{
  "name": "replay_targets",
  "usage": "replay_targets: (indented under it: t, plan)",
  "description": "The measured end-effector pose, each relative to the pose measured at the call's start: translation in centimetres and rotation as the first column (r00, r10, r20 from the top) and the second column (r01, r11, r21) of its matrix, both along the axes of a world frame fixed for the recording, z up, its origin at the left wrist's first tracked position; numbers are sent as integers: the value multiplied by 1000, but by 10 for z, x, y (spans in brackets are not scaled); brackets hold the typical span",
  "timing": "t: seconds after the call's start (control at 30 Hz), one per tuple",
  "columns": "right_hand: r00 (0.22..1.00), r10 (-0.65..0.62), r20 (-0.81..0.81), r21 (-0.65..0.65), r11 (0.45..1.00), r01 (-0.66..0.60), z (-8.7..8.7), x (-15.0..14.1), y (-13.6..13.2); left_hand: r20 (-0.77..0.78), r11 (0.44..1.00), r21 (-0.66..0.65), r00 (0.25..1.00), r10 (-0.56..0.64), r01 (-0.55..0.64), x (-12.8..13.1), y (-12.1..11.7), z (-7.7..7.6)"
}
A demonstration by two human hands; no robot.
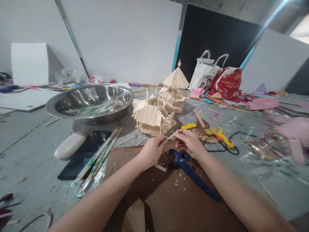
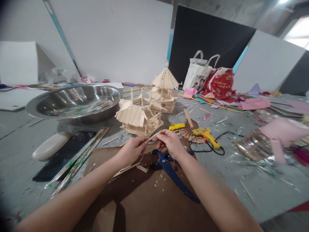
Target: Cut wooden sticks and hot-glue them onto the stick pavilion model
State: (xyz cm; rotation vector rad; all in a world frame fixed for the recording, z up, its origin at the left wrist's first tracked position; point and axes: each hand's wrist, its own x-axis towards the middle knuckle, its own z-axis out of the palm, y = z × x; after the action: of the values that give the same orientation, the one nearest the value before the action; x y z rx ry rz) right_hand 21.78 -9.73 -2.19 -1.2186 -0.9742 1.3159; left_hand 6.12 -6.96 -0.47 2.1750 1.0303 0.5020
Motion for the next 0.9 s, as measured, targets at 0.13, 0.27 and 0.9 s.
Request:
replay_targets:
  t: [0.13, 0.27, 0.9]
  plan:
    - [999, -42, 16, 10, 999, 41, -2, 5, 2, -121, 995, 101, 992, 40, -28, -3, 3, -8]
    - [951, -181, 249, 188, 973, 136, 2, 12, 3, -292, 975, 208, 947, 136, -76, -6, 6, -15]
    - [432, -254, 866, 425, 828, -366, 7, -5, -11, 556, 831, -553, 766, 323, 51, 8, -6, -8]
